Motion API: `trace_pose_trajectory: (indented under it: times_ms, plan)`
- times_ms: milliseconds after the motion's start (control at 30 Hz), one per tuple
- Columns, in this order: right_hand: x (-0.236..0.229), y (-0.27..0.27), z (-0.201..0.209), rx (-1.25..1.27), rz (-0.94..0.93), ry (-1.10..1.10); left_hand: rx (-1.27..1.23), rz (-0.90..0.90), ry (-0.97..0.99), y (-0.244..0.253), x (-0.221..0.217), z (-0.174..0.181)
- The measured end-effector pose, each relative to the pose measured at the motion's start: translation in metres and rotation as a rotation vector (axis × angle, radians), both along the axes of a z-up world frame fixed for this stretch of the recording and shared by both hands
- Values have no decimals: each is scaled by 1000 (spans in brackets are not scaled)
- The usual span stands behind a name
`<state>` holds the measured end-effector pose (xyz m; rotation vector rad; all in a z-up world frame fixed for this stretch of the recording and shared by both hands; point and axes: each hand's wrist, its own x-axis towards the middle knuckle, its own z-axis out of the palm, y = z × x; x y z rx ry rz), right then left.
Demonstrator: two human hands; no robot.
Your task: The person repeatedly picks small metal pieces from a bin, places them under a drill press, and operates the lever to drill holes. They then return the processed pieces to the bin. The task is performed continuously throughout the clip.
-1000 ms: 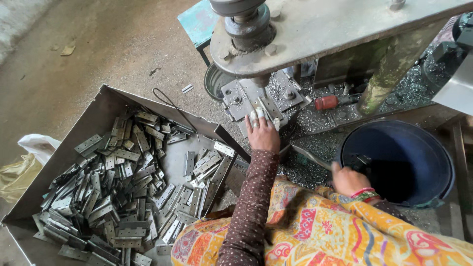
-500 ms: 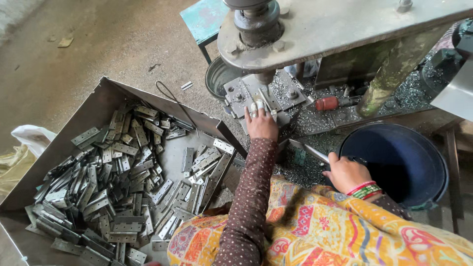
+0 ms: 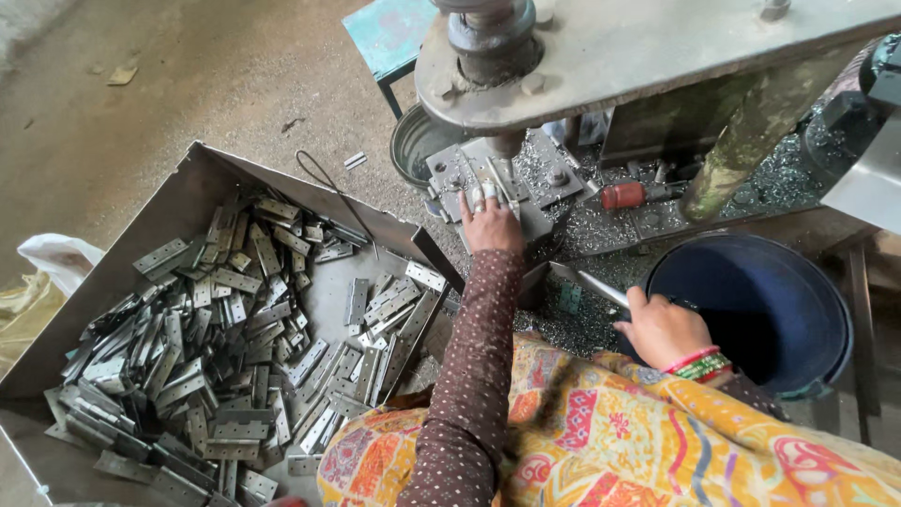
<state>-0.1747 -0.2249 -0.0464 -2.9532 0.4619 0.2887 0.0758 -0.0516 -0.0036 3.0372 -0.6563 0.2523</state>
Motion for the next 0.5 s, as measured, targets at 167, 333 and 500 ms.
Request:
trace_pose_trajectory:
  times_ms: [167,333,500]
  plan:
    - [-2,0,-47,217,-83,231,4,-2,53,-1,6,4]
    - [-14,-16,-91,201,40,249,28,-30,90,8,-15,9]
    - [-9,-16,-65,74,43,130,110,-20,179,7,-14,31]
